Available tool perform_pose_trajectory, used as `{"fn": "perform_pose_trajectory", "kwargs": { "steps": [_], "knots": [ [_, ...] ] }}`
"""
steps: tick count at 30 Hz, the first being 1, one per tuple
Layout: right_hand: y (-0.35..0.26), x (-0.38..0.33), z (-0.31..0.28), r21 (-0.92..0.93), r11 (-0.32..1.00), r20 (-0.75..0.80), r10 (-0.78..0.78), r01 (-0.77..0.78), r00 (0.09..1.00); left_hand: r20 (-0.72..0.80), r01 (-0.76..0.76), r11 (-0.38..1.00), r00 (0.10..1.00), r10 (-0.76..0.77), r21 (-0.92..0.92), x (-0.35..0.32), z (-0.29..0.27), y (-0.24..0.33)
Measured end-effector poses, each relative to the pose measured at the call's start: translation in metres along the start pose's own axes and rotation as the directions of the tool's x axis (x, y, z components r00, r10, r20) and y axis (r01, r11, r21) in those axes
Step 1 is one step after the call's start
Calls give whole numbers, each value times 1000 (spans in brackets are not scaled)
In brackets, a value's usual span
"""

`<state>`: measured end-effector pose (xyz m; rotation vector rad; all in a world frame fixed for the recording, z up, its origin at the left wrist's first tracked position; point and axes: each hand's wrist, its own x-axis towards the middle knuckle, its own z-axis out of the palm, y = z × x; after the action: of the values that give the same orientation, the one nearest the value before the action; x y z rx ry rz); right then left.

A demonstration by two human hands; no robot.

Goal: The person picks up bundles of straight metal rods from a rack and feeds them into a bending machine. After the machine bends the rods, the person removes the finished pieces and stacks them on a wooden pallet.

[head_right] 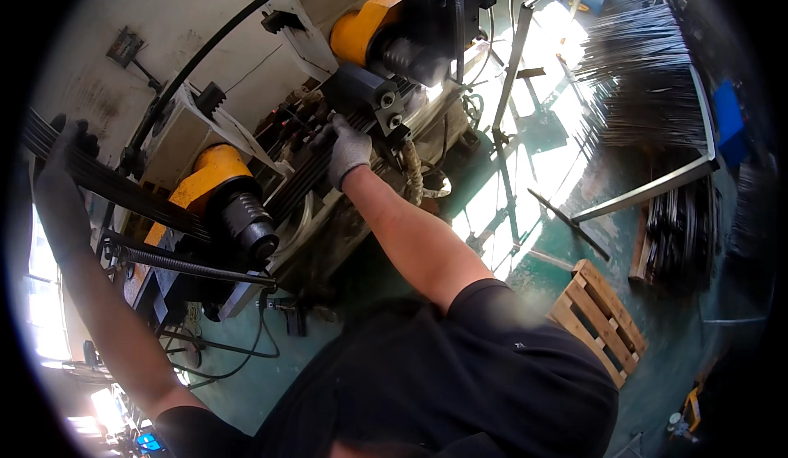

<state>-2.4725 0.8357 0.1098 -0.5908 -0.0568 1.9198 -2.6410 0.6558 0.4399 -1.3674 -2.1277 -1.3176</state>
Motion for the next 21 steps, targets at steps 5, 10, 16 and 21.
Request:
{"fn": "perform_pose_trajectory", "kwargs": {
  "steps": [5,10,16,21],
  "knots": [
    [9,5,-5,8,1000,38,-21,21,999,-26,-55,989,998,60,141,12,-9,-6],
    [2,7,-6,-59,993,-10,-104,104,994,71,-14,989,997,4,145,22,-27,-44],
    [18,11,-25,-176,984,-21,20,-24,1000,106,307,927,951,-290,-217,-10,-52,-88],
    [12,17,-39,-260,966,0,16,-16,1000,349,326,897,912,-215,-299,-3,-67,-124]
  ]
}}
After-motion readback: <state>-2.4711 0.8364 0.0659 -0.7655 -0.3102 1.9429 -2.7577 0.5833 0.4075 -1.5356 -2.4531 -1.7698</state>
